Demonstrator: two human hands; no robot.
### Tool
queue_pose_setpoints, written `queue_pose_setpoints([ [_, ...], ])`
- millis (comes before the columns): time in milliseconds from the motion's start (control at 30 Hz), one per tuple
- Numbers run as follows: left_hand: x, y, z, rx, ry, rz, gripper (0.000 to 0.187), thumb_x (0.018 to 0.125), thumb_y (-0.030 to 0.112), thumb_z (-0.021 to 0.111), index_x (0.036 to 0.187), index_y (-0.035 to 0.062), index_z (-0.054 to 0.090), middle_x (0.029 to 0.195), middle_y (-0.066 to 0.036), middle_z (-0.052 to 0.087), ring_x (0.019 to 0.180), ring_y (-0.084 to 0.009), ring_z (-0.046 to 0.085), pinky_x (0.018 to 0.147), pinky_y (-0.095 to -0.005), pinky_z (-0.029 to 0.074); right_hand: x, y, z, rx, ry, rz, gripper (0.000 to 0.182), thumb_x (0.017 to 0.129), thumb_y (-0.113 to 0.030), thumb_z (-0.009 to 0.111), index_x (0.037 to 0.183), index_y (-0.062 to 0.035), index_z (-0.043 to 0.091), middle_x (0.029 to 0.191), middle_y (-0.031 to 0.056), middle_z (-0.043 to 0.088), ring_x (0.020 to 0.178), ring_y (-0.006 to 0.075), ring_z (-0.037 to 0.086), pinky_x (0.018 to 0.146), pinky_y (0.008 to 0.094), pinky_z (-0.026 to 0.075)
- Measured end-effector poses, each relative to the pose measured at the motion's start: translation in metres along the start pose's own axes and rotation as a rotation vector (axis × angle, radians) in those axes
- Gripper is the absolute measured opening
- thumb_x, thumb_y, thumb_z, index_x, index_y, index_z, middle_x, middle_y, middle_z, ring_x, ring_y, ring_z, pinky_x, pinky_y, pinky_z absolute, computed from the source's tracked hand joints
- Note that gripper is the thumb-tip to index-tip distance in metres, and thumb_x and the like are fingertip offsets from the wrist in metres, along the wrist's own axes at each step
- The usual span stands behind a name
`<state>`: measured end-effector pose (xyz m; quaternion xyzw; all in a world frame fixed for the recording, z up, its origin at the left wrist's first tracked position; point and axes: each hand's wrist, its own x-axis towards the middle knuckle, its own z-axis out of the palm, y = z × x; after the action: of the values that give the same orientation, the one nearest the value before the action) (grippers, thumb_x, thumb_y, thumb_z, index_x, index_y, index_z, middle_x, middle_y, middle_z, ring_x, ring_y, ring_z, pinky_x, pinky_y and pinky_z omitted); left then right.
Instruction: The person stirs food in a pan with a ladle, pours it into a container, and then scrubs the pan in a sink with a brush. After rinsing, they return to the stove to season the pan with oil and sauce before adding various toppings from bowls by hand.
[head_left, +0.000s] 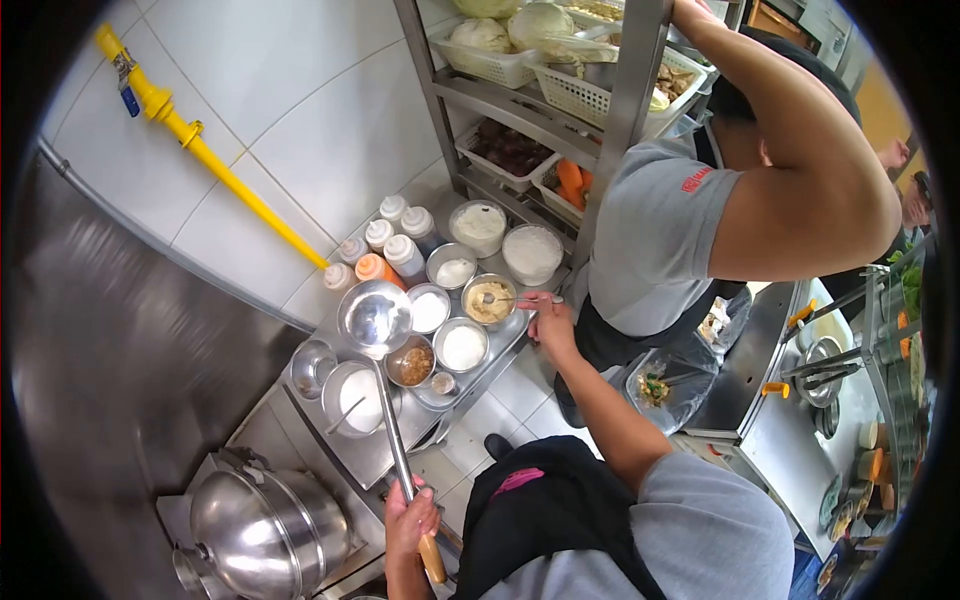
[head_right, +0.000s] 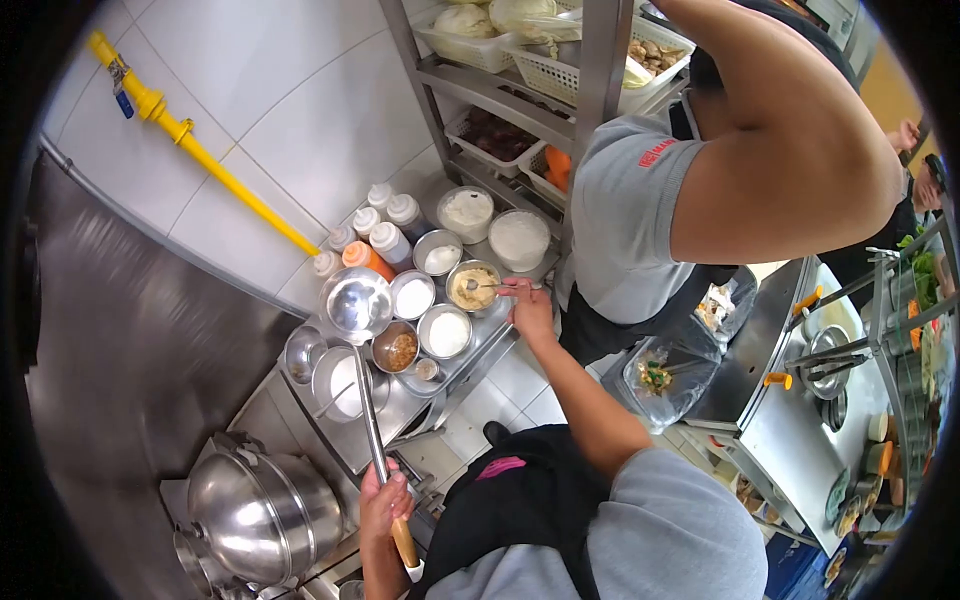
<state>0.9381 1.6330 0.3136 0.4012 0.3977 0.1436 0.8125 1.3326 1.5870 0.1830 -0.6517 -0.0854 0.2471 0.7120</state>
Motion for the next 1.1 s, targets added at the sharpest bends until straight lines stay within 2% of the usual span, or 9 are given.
queue_pose_setpoints([
  [133,0.001,0.006,0.01,0.033,0.01,-0.054,0.019,0.095,0.008,0.058,0.11,0.0078,0.045,0.056,0.002,0.037,0.041,-0.0085,0.035,0.04,-0.0268,0.034,-0.016,-0.033,0.003,0.092,-0.054,0.025,0.041,0.107,-0.036,0.037,0.118,-0.0026,0.058,0.099,0.0119,0.072,0.044,0.0052,0.046,0.038,0.02,0.034],
  [233,0.004,0.014,0.021,0.025,0.003,-0.139,0.019,0.095,0.008,0.058,0.11,0.0075,0.046,0.059,0.001,0.039,0.041,-0.0083,0.035,0.04,-0.0265,0.033,-0.039,-0.071,0.02,0.03,-0.159,-0.038,0.041,0.107,-0.034,0.038,0.115,-0.0015,0.061,0.097,0.0125,0.072,0.051,0.0112,0.055,0.046,0.0244,0.043],
  [300,0.003,0.014,0.027,-0.037,-0.023,-0.237,0.015,0.097,0.01,0.057,0.108,0.008,0.048,0.061,0.001,0.04,0.041,-0.0077,0.035,0.04,-0.0256,0.033,-0.058,-0.088,0.033,-0.563,-0.21,-0.607,0.036,0.106,-0.027,0.041,0.11,-0.0002,0.065,0.095,0.0135,0.072,0.066,0.0202,0.065,0.063,0.0309,0.051],
  [333,0.001,0.015,0.029,-0.043,-0.019,-0.244,0.015,0.097,0.01,0.057,0.108,0.008,0.048,0.061,0.001,0.04,0.041,-0.0077,0.035,0.04,-0.0256,0.033,-0.068,-0.096,0.035,-0.567,-0.216,-0.599,0.036,0.106,-0.027,0.041,0.11,-0.0002,0.065,0.095,0.0135,0.072,0.066,0.0202,0.065,0.063,0.0309,0.051],
  [400,-0.003,0.02,0.034,-0.209,-0.072,-0.303,0.014,0.097,0.01,0.057,0.109,0.0088,0.051,0.061,0.002,0.039,0.04,-0.0061,0.034,0.038,-0.0249,0.032,-0.083,-0.105,0.037,-0.503,-0.069,-0.595,0.028,0.101,-0.019,0.047,0.105,0.0009,0.067,0.093,0.0177,0.071,0.09,0.0364,0.069,0.079,0.0404,0.053],
  [533,-0.009,0.014,0.028,-0.315,-0.061,-0.26,0.013,0.098,0.01,0.055,0.111,0.0091,0.053,0.06,0.002,0.038,0.039,-0.0054,0.033,0.037,-0.024,0.033,-0.084,-0.061,0.032,-0.593,-0.162,-0.452,0.025,0.1,-0.017,0.048,0.104,-0.0021,0.067,0.092,0.0162,0.071,0.084,0.0365,0.069,0.076,0.0413,0.054],
  [800,-0.015,0.03,0.024,-0.31,-0.019,-0.169,0.012,0.097,0.009,0.056,0.108,0.0095,0.05,0.059,0.003,0.038,0.038,-0.0067,0.033,0.037,-0.0247,0.033,-0.065,0.019,0.061,-0.763,-0.309,-0.476,0.023,0.098,-0.018,0.05,0.103,-0.0045,0.068,0.092,0.0179,0.071,0.081,0.0377,0.069,0.073,0.0448,0.054],
  [1033,-0.021,0.027,0.021,-0.356,-0.012,-0.164,0.013,0.097,0.008,0.056,0.108,0.0091,0.05,0.059,0.002,0.038,0.038,-0.0067,0.034,0.036,-0.0249,0.033,-0.052,0.057,0.061,-0.524,-0.262,-0.309,0.027,0.101,-0.018,0.046,0.101,-0.0004,0.067,0.086,0.0142,0.073,0.081,0.0337,0.071,0.075,0.0414,0.055],
  [1100,-0.023,0.024,0.018,-0.359,-0.014,-0.165,0.013,0.097,0.009,0.056,0.109,0.0089,0.05,0.059,0.002,0.038,0.038,-0.0068,0.034,0.037,-0.0253,0.034,-0.048,0.059,0.055,-0.494,-0.201,-0.361,0.033,0.103,-0.019,0.044,0.097,0.0014,0.069,0.092,0.0128,0.073,0.065,0.0274,0.068,0.067,0.036,0.054],
])
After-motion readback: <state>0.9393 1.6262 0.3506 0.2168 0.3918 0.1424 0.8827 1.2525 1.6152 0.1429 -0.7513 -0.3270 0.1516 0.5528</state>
